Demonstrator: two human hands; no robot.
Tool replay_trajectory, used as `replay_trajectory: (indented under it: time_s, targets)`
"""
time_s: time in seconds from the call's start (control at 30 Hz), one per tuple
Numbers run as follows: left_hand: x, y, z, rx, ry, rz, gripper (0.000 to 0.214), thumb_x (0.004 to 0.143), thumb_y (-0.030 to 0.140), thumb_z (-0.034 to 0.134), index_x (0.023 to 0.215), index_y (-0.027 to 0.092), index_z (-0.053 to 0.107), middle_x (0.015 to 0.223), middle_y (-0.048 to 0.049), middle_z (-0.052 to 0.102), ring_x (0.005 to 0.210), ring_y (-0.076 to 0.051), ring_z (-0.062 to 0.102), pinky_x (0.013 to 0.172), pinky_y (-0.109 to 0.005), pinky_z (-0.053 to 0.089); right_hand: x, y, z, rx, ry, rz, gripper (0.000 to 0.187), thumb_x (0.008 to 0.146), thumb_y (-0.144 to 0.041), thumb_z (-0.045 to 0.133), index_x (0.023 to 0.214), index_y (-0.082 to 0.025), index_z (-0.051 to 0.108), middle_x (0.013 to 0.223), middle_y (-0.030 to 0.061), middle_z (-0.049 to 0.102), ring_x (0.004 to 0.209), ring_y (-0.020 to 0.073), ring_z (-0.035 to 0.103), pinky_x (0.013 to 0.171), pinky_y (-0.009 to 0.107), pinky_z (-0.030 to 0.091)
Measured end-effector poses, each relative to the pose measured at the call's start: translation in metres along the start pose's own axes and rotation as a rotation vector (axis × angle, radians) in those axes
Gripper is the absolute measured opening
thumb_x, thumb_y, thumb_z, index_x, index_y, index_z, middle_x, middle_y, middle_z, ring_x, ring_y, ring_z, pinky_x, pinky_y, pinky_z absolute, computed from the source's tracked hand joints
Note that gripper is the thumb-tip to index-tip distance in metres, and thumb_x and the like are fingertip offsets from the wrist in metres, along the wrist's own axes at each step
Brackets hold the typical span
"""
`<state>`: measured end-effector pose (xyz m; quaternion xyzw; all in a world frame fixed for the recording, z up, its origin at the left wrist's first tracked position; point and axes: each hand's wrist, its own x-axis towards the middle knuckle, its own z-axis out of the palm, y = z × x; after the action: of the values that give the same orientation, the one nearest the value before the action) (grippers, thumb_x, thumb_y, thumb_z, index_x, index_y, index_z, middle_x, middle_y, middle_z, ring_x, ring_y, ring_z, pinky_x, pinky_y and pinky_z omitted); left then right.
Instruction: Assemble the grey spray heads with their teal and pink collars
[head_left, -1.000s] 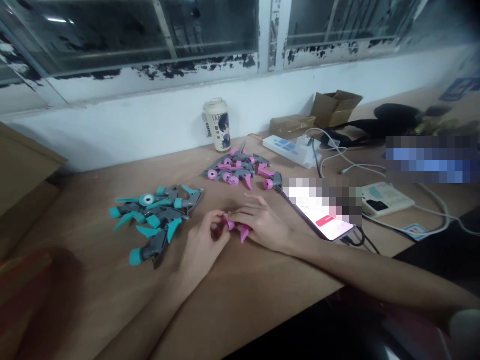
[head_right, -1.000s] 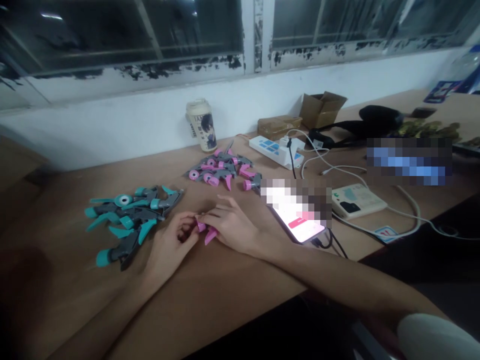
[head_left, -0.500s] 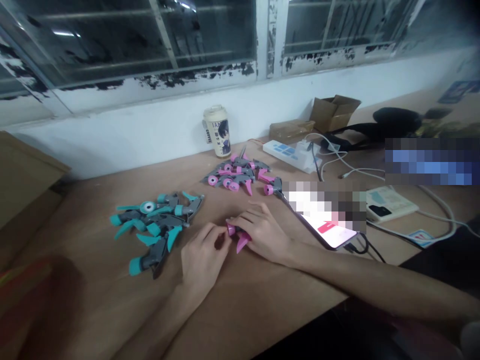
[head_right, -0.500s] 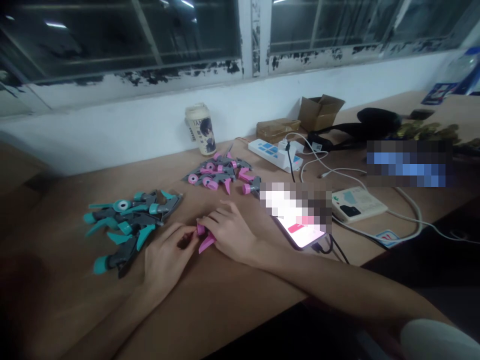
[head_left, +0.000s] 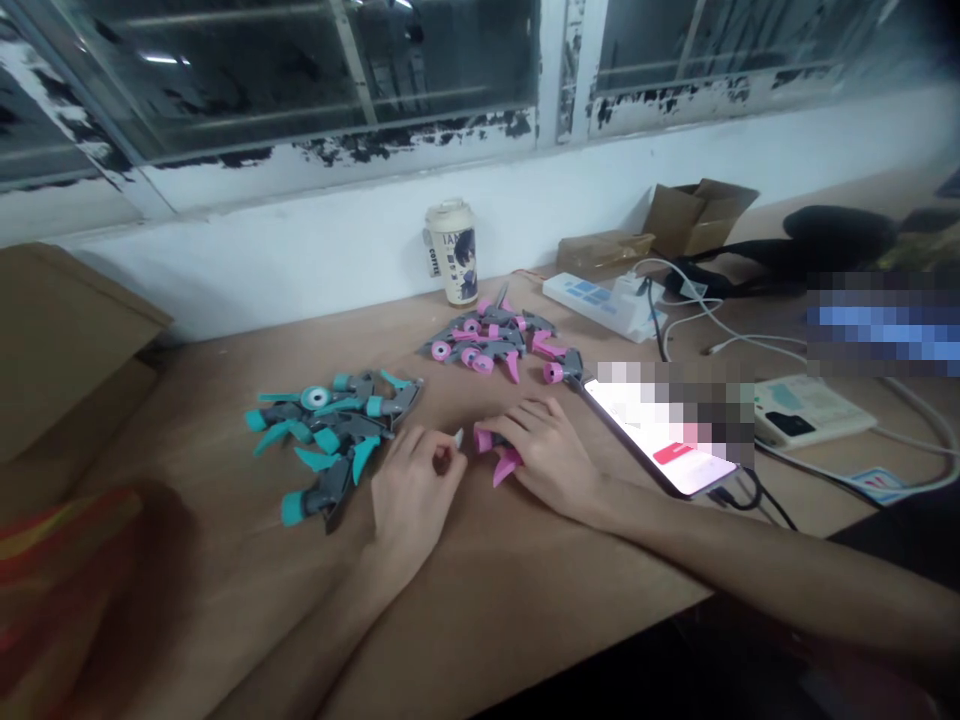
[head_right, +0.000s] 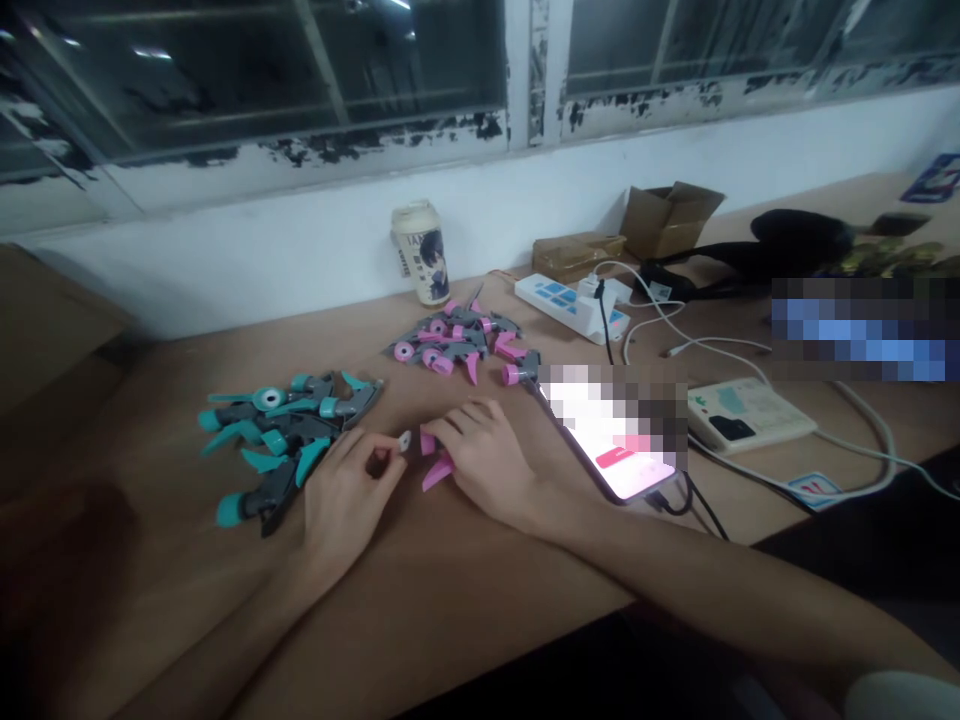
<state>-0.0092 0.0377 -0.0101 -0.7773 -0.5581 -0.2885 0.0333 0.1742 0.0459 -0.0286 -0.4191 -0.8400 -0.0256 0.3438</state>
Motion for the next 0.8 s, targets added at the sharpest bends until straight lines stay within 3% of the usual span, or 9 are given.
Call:
replay_trajectory:
  time_s: [0.13, 0.27, 0.4, 0.57, 0.8]
  targets:
    - [0.004, -0.015, 0.003, -0.329, -0.038, -0.156, 0.012, 0.083, 0.025, 0.052, 0.076, 0.019, 0.059, 0.077, -0.0005, 0.061, 0.071, -0.015, 0.058, 0.066, -0.027, 0.046, -0.001, 0.007, -0.001, 0.038, 0.027, 0.077, 0.019, 0.083, -0.015, 0.054, 0.100, -0.019, 0.060, 0.100, 0.0057, 0.067, 0.095, 0.0225, 0.059, 0.094, 0.042, 0.036]
    - [0.000, -0.011, 0.008, -0.700, -0.124, -0.263, 0.018, 0.085, 0.032, 0.050, 0.083, 0.018, 0.061, 0.080, -0.0008, 0.061, 0.071, -0.014, 0.058, 0.061, -0.024, 0.051, 0.001, 0.006, 0.000, 0.209, 0.004, 0.081, 0.020, 0.085, -0.017, 0.054, 0.104, -0.021, 0.057, 0.104, 0.0027, 0.067, 0.101, 0.0190, 0.060, 0.103, 0.046, 0.031]
    - [-0.003, -0.003, 0.008, -0.666, -0.147, -0.233, 0.017, 0.084, 0.032, 0.054, 0.079, 0.018, 0.061, 0.076, 0.0004, 0.061, 0.065, -0.013, 0.055, 0.060, -0.023, 0.048, 0.002, 0.001, -0.001, 0.371, -0.027, 0.144, 0.021, 0.082, -0.017, 0.058, 0.102, -0.023, 0.058, 0.103, -0.0005, 0.068, 0.100, 0.0169, 0.061, 0.104, 0.044, 0.033]
    - [-0.005, -0.001, 0.005, -0.581, -0.141, -0.210, 0.018, 0.082, 0.034, 0.056, 0.073, 0.018, 0.059, 0.069, 0.0015, 0.059, 0.062, -0.012, 0.052, 0.056, -0.022, 0.041, 0.001, -0.003, -0.003, 0.531, -0.022, 0.224, 0.020, 0.079, -0.017, 0.063, 0.097, -0.025, 0.060, 0.099, -0.0008, 0.068, 0.093, 0.0162, 0.062, 0.084, 0.033, 0.049]
    - [-0.007, -0.002, 0.009, -0.608, -0.086, -0.174, 0.011, 0.080, 0.028, 0.060, 0.076, 0.019, 0.055, 0.077, 0.0007, 0.059, 0.072, -0.013, 0.057, 0.062, -0.023, 0.044, -0.002, -0.004, -0.002, 0.575, -0.012, 0.264, 0.022, 0.076, -0.018, 0.066, 0.096, -0.025, 0.061, 0.099, -0.0014, 0.068, 0.092, 0.0156, 0.063, 0.083, 0.032, 0.048]
